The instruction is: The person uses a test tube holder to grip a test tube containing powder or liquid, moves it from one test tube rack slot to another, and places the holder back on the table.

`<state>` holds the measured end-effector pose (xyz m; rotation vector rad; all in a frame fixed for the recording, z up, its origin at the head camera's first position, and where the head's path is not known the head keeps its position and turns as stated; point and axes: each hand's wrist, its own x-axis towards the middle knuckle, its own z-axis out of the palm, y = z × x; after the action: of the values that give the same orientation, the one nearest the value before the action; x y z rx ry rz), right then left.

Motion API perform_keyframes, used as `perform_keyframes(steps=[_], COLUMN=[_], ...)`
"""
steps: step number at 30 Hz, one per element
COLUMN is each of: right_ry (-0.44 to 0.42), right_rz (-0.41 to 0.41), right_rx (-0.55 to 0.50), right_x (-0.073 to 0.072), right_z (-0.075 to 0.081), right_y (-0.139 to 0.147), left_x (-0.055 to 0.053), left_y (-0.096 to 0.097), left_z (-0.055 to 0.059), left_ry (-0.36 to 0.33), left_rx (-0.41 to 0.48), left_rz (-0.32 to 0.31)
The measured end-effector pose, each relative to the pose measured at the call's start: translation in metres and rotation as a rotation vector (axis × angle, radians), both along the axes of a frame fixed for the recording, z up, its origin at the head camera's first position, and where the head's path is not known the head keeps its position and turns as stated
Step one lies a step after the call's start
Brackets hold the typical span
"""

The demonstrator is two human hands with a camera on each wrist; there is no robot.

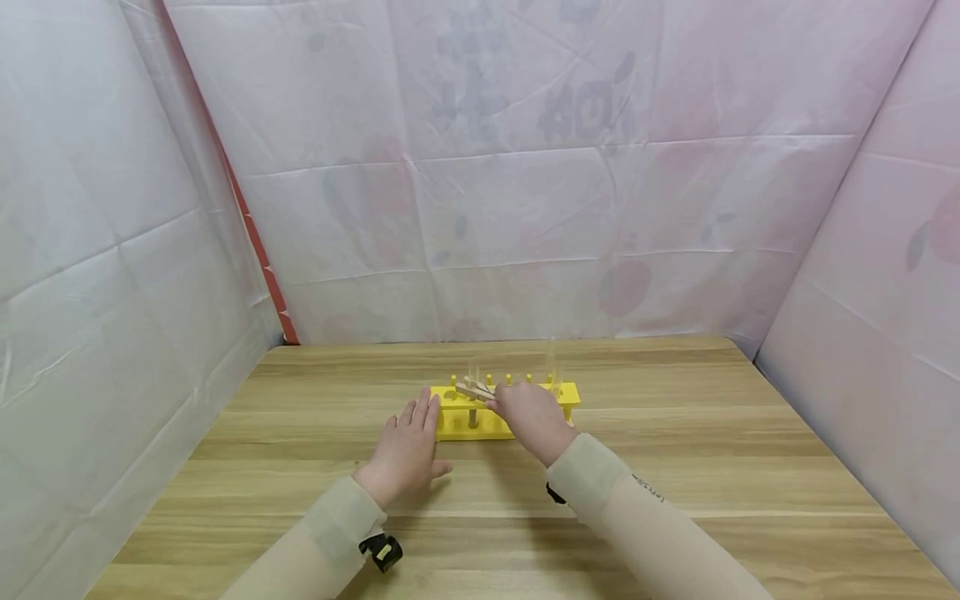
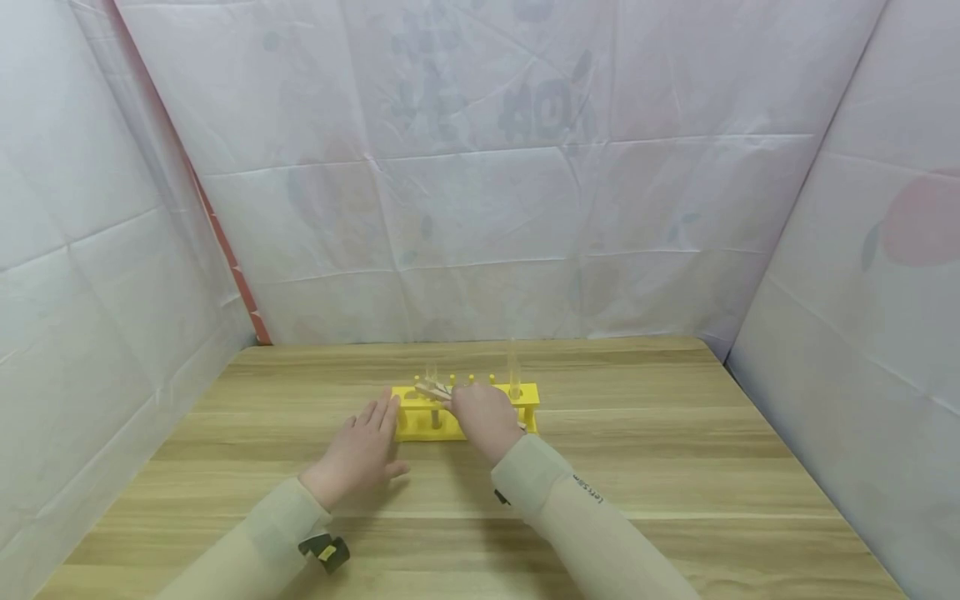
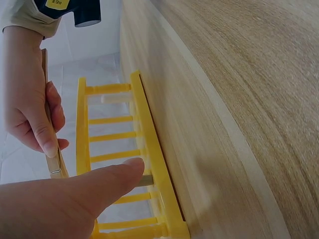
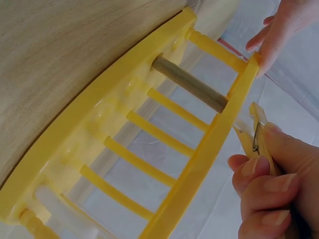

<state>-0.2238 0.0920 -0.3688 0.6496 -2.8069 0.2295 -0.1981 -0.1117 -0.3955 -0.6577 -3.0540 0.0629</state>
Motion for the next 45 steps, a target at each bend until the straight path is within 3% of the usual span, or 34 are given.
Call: perform_keyframes(steps=[15,45], right_ry=[0.004,0.151], right_rz=[-0.015,0.067], right_rx=[0.053,-0.071], right_x=[0.002,0.005], right_z=[0.010,0.013], right_y=[0.002,0.009], left_x=[0.000,0.001], left_y=[0.000,0.001], left_z=[0.001,0.000], left_ry=[0.001,0.017], left_rx=[-0.004,-0.022], left_rz=[0.004,0.003])
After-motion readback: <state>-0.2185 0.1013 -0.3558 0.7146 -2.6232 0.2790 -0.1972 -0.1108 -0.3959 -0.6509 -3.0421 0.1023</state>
